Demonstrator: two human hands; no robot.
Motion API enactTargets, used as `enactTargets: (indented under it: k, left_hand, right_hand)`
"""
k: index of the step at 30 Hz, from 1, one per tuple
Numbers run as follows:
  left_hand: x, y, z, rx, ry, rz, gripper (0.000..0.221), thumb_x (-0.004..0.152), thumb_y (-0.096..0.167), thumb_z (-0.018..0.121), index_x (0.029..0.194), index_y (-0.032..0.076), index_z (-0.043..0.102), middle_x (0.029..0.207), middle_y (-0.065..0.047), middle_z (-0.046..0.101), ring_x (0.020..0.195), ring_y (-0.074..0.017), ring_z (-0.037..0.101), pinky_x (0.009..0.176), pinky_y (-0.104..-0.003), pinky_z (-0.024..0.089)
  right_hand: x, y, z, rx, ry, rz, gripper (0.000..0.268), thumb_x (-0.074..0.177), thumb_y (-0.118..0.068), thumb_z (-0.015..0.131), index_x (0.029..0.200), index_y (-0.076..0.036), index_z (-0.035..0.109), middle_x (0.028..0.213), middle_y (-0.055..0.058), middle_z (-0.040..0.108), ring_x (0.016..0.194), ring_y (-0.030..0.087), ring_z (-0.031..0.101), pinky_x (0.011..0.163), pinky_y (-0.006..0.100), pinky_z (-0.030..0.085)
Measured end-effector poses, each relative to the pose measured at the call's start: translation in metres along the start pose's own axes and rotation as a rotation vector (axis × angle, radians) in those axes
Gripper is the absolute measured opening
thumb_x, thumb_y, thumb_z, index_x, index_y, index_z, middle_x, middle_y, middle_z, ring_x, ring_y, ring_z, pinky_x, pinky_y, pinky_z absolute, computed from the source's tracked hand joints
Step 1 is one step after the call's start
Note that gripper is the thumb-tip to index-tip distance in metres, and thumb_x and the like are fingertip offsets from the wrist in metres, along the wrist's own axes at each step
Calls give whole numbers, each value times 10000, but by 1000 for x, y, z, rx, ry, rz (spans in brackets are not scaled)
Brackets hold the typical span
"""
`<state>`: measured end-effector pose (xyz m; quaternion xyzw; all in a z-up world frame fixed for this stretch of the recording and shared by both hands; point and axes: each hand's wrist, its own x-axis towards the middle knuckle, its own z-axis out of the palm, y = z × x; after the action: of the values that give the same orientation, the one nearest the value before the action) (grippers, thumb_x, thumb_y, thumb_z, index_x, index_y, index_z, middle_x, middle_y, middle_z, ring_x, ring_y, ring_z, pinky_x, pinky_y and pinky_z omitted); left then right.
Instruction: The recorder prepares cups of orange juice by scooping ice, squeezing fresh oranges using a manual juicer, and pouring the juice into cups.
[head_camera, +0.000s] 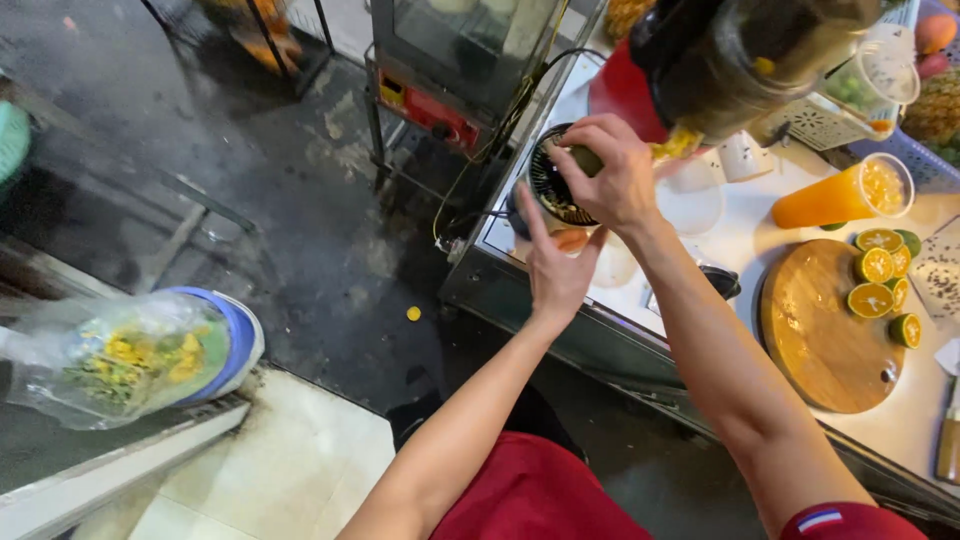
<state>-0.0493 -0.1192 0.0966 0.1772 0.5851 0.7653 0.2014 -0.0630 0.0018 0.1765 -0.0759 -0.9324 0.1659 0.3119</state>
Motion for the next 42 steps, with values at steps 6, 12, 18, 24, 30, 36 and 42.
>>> enactTargets:
  k: [6,12,18,24,30,36,42]
  left_hand:
    - [5,-11,-4,124,-24,-43,1172,868,186,818,1674,88,-28,854,-113,791,803,-269,799,758,-360,607]
    - [3,-11,-2,77,-22,2,1170,868,168,820,1687,96,-12,899,-92,786,839,-234,799,789,-332,630]
    - [2,-7,-1,54,-62,-77,1192,854,181,833,1688,88,-13,879,-86,779,817,-216,792,768,-317,630]
    - [0,-8,-1,22,-60,-64,1176,868,182,825,1699,81,0,910,-88,777,852,-214,793,787,-310,635]
    - [3,-5,-5,28,-77,-93,1187,849,174,835,1692,68,6,907,-95,778,844,-222,791,795,-316,630]
    - [0,-16,-3,-31,-63,10,1160,887,171,814,1708,80,0,1028,-124,784,978,-248,797,880,-325,643]
    - [0,-19,-4,-19,-153,-12,1203,902,174,812,1678,72,-102,1017,-152,779,984,-267,786,877,-340,641]
  right_hand:
    - [-9,0,12,12,57,158,122,994,-97,804,951,2,748,988,139,750,895,260,747,814,359,588]
    - [-10,3,13,-12,59,127,135,1051,-16,791,949,27,713,965,154,739,867,262,740,783,346,573]
    - [-16,13,12,-46,-1,95,166,1090,-9,778,953,32,693,1011,170,744,903,268,739,819,352,573]
    - [-19,16,12,-16,-29,141,187,1125,-13,761,968,40,675,1024,173,738,853,256,731,775,328,564]
    - [-20,16,12,-40,-84,84,224,1135,-4,749,934,47,663,1005,174,716,908,261,717,821,341,571]
    - [-10,5,15,-29,-71,91,183,1103,36,700,935,58,632,959,171,686,890,286,697,1018,429,616]
    - [-14,9,13,-12,-97,103,176,1141,56,623,971,53,668,1018,157,726,959,282,729,1032,362,605]
